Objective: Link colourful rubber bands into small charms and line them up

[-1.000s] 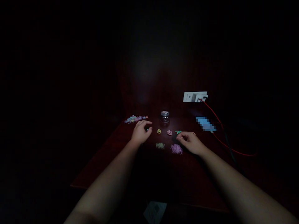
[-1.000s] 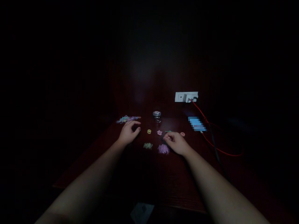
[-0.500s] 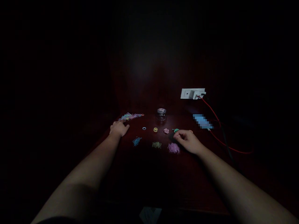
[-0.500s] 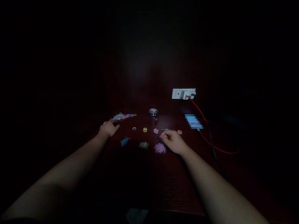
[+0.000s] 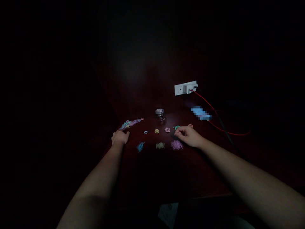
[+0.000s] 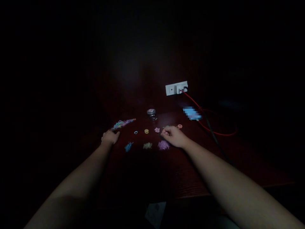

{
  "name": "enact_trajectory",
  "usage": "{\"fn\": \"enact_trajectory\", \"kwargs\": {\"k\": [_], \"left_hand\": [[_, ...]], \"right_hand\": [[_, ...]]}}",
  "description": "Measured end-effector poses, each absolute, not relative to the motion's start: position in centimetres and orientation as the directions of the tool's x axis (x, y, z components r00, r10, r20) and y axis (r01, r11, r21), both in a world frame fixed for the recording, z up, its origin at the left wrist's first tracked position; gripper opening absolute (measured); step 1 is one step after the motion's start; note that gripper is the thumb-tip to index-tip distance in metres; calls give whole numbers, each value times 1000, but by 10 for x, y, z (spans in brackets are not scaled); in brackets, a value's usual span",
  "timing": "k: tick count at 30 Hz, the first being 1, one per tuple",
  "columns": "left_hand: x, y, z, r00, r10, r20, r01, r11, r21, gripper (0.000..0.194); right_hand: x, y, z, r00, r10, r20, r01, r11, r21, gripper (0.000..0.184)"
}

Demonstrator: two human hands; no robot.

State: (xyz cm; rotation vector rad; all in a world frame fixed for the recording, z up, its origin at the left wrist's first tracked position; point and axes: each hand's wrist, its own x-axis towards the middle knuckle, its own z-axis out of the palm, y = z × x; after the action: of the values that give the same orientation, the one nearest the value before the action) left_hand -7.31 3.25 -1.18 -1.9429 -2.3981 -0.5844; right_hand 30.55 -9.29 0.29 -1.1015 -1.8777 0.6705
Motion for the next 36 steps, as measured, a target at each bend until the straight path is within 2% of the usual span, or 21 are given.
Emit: {"fn": "enact_trajectory", "kwargs": {"k": [6, 14, 16, 19, 24, 30, 36], "left_hand": [[-70, 26, -9, -207, 939, 275, 950, 125, 287, 56], [-59, -9, 1, -116, 897, 427, 914, -72, 400, 30], [-44, -24, 7, -89, 846, 526, 859, -202, 470, 27], [-2, -50, 19, 42, 729, 683, 751, -473, 460, 21], [84, -89, 44, 210, 603, 770, 525, -734, 432, 14], [119, -98, 34, 254, 591, 766, 406, -783, 470, 15], [107, -86, 18, 268, 655, 707, 449, -734, 509, 13]], "right_hand": [[306, -93, 2, -209, 886, 415, 422, 464, -779, 24], [305, -91, 0, -159, 869, 469, 436, 488, -756, 23], [304, -90, -1, -159, 874, 459, 426, 480, -767, 22], [301, -88, -3, -166, 879, 447, 407, 474, -781, 21], [297, -87, -3, -172, 869, 464, 360, 494, -791, 21], [296, -96, 6, -169, 872, 460, 348, 489, -800, 20], [297, -95, 6, -188, 860, 475, 375, 510, -774, 19]]}}
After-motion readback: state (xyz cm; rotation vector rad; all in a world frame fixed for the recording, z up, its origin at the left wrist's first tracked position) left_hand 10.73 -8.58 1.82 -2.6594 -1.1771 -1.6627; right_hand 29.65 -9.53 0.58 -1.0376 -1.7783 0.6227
